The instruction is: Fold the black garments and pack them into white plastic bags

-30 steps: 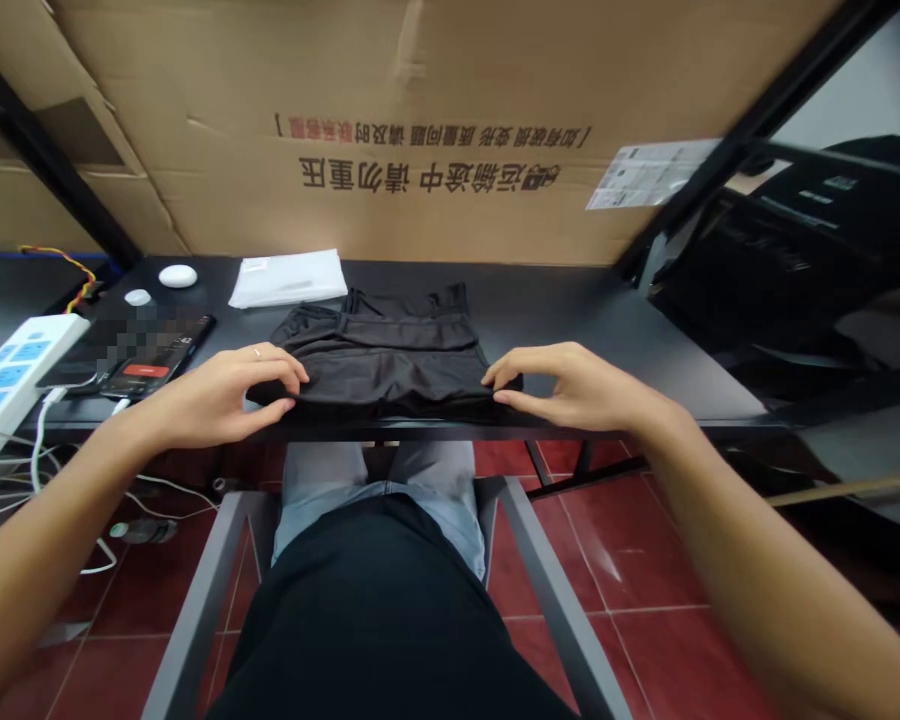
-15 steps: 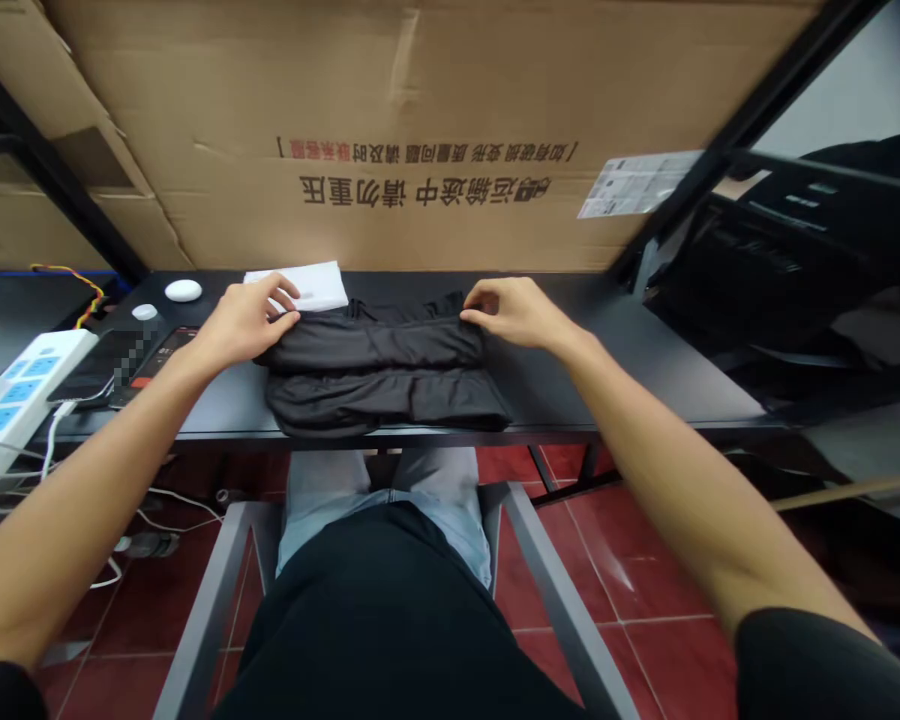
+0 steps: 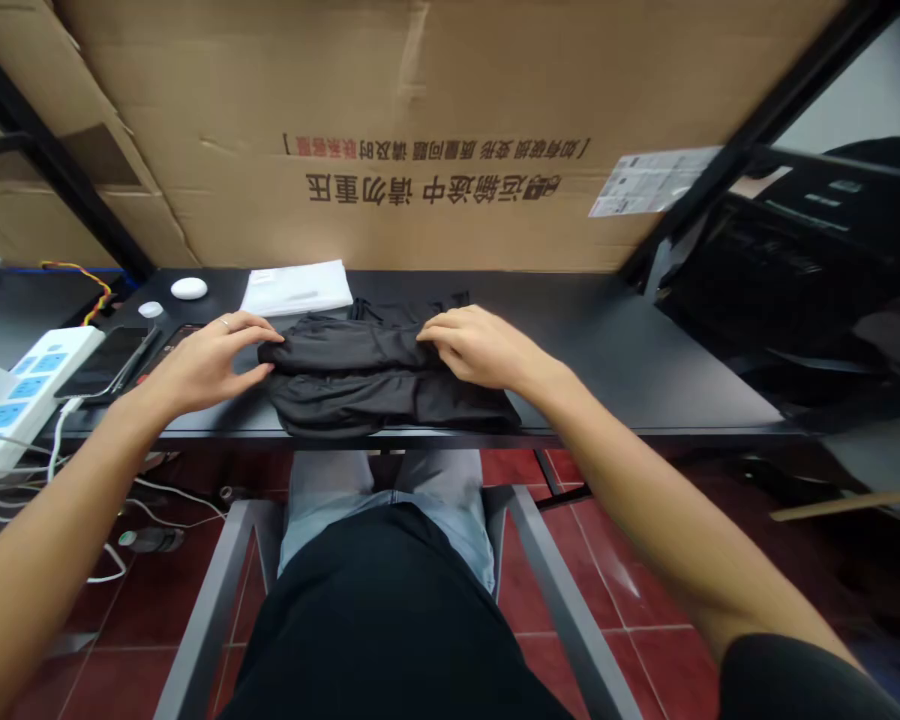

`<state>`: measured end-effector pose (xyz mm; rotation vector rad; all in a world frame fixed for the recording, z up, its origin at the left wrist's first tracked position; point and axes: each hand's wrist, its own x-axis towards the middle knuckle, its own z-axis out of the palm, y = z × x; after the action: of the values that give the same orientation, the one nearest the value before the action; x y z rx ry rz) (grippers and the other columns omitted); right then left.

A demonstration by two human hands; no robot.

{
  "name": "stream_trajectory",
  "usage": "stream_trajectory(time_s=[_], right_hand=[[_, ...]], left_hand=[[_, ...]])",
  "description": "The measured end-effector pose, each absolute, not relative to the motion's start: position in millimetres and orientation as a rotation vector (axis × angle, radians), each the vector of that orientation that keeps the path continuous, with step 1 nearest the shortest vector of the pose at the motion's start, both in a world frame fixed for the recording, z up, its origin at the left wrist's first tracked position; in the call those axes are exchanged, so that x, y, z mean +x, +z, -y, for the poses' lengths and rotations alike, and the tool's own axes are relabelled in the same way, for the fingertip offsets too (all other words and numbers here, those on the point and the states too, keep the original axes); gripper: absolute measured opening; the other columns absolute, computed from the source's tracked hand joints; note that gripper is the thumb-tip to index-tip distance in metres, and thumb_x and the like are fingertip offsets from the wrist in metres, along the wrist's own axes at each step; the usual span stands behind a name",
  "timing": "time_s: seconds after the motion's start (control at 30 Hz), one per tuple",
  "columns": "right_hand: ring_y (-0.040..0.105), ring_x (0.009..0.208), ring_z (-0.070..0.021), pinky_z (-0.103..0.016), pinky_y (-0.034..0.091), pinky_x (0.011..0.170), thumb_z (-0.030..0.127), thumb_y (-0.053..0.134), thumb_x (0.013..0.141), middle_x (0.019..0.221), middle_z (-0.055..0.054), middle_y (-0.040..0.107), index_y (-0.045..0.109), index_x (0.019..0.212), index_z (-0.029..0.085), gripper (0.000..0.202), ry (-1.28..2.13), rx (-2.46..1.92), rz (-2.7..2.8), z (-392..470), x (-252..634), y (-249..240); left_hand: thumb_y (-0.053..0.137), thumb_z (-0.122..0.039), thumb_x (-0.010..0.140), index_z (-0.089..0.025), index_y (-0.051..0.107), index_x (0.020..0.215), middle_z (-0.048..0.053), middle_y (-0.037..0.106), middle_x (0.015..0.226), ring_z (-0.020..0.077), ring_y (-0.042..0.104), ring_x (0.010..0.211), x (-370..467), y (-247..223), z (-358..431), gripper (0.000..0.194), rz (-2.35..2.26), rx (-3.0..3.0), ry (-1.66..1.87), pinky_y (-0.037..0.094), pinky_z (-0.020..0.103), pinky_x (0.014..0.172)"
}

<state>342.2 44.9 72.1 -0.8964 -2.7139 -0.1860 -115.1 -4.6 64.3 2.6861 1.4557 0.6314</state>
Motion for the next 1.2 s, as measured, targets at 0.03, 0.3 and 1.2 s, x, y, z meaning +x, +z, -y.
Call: stream_trajectory(time_s=[0.03,0.3,1.2], right_hand=[[0.080,0.129,-0.0353,-0.050,0.059,0.115,0.006,0.061,0.104,0.145,-0.018,0.083,0.085,0.139,0.018,0.044,-0.144,-0.804,2.715,-41.9,330.5,72.5],[0.070,0.148,-0.0350,-0.053,0.059,0.125,-0.001,0.059,0.101,0.165,-0.020,0.072,0.074,0.155,0.011,0.057,-0.127,-0.562,2.796,-33.6,267.2,52.7],[0.080,0.130,-0.0348,-0.055,0.064,0.121,0.014,0.061,0.105,0.140,-0.013,0.085,0.090,0.131,0.022,0.039,0.153,-0.930,2.469,-18.3,343.5,51.7]], left_hand=[[0.068,-0.044,0.100,-0.033,0.082,0.134,0.007,0.076,0.146,0.0321,0.076,0.128,-114.5,62.6,3.9,0.038,-1.496,2.679,0.627,0.061,0.050,0.117],[0.057,-0.040,0.110,-0.027,0.077,0.118,0.002,0.078,0.133,0.0171,0.070,0.087,-89.6,77.8,-0.8,0.025,-1.632,2.600,0.910,0.065,0.038,0.088],[0.085,-0.068,0.091,-0.026,0.075,0.089,0.008,0.081,0.098,0.0318,0.077,0.091,16.7,73.2,1.4,0.043,-1.719,2.525,0.438,0.061,0.045,0.087]])
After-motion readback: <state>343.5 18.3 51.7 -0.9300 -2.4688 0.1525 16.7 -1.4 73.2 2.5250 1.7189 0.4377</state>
